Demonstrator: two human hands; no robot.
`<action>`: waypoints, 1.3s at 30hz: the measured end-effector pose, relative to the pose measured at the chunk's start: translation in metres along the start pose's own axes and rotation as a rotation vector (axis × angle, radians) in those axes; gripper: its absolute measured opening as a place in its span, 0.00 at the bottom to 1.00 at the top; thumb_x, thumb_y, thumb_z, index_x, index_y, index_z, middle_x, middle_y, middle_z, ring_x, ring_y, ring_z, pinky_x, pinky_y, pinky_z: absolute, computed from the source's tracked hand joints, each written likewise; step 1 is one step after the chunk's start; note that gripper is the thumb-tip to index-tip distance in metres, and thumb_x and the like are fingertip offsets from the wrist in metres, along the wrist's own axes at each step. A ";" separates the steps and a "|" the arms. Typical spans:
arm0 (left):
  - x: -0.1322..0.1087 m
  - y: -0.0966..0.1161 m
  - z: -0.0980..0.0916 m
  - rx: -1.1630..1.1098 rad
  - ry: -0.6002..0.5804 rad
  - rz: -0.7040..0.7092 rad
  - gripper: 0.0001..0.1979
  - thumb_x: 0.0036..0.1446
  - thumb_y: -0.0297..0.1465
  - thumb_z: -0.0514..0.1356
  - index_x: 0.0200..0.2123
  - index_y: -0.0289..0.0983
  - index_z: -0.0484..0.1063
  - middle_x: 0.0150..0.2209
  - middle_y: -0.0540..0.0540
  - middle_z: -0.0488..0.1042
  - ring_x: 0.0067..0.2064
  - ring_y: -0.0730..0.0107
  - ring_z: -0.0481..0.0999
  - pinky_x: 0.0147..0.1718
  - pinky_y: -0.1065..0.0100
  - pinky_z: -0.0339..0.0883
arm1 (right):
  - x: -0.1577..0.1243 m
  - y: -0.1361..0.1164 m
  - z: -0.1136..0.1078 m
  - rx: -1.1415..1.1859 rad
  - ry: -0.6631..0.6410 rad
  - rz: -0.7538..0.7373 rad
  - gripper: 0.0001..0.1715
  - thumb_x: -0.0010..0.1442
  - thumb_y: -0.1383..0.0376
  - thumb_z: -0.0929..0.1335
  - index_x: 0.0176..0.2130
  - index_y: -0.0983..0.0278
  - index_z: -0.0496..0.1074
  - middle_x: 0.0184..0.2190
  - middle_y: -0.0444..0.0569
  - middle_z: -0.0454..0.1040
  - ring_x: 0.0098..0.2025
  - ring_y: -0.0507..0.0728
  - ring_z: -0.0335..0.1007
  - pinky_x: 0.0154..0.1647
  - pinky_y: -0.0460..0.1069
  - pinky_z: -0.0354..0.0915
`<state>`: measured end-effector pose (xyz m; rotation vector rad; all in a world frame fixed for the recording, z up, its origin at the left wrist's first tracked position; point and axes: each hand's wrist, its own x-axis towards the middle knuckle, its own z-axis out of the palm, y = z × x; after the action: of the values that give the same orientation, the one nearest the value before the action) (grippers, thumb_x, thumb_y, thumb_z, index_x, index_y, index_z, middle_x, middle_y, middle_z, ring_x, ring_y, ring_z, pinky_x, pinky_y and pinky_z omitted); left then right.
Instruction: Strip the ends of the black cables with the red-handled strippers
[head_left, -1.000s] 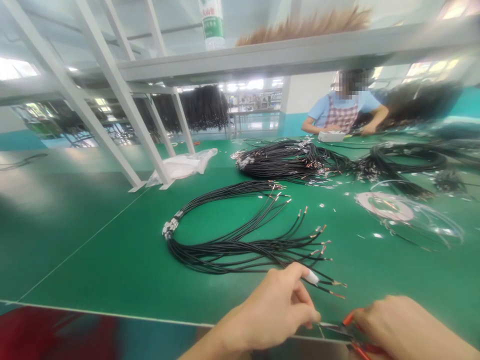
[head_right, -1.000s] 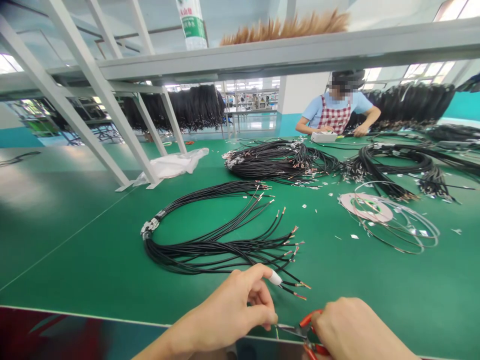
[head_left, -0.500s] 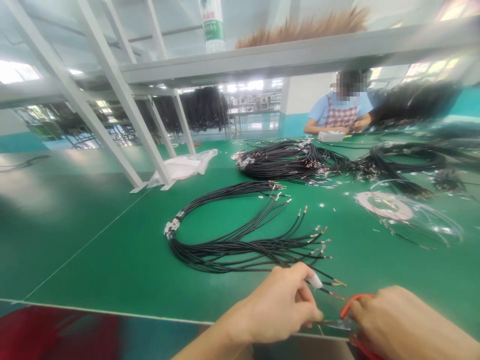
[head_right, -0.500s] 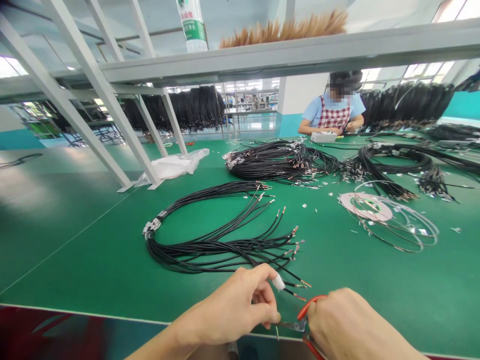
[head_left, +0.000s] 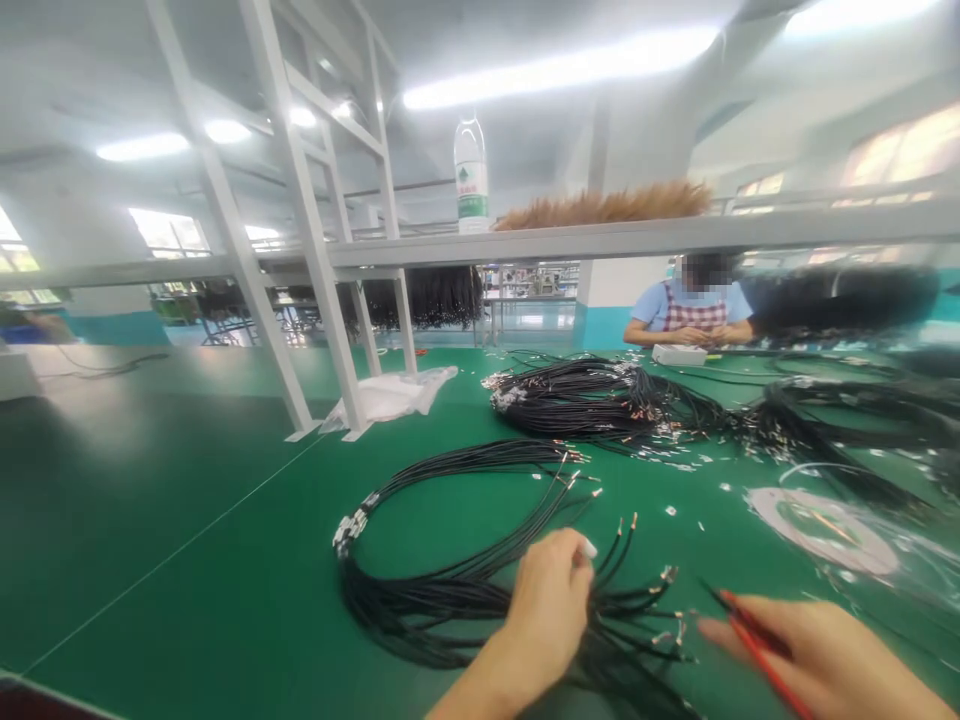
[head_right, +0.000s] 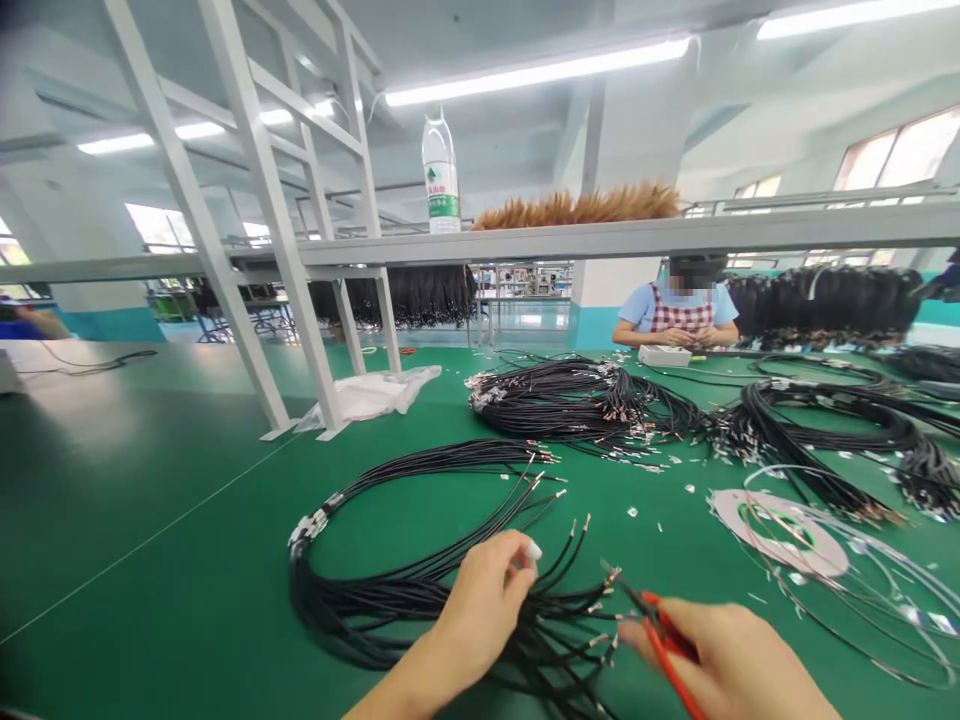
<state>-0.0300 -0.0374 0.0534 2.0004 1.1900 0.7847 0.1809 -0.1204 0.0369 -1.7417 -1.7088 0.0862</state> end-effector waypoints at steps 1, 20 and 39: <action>0.010 -0.006 0.001 0.115 0.044 0.022 0.10 0.53 0.22 0.53 0.36 0.37 0.71 0.35 0.47 0.74 0.34 0.69 0.71 0.37 0.69 0.62 | 0.015 0.003 -0.001 0.098 -0.118 0.151 0.29 0.53 0.43 0.63 0.14 0.59 0.58 0.10 0.42 0.62 0.13 0.52 0.58 0.16 0.47 0.48; 0.073 0.000 0.044 -0.018 0.047 0.007 0.04 0.55 0.26 0.55 0.31 0.35 0.70 0.29 0.49 0.72 0.30 0.71 0.69 0.30 0.72 0.60 | 0.082 0.011 0.046 1.059 0.058 0.520 0.23 0.46 0.48 0.72 0.28 0.66 0.74 0.20 0.43 0.71 0.18 0.49 0.59 0.17 0.44 0.52; 0.046 0.017 0.035 -0.379 -0.162 -0.020 0.13 0.57 0.32 0.51 0.21 0.36 0.64 0.17 0.54 0.59 0.21 0.75 0.57 0.22 0.71 0.49 | 0.063 -0.006 0.038 1.167 -0.055 0.346 0.19 0.50 0.51 0.73 0.25 0.64 0.73 0.18 0.42 0.69 0.18 0.49 0.60 0.18 0.44 0.57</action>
<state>0.0238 -0.0103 0.0534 1.7007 0.8909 0.7591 0.1652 -0.0481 0.0363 -1.0724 -0.9656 1.0564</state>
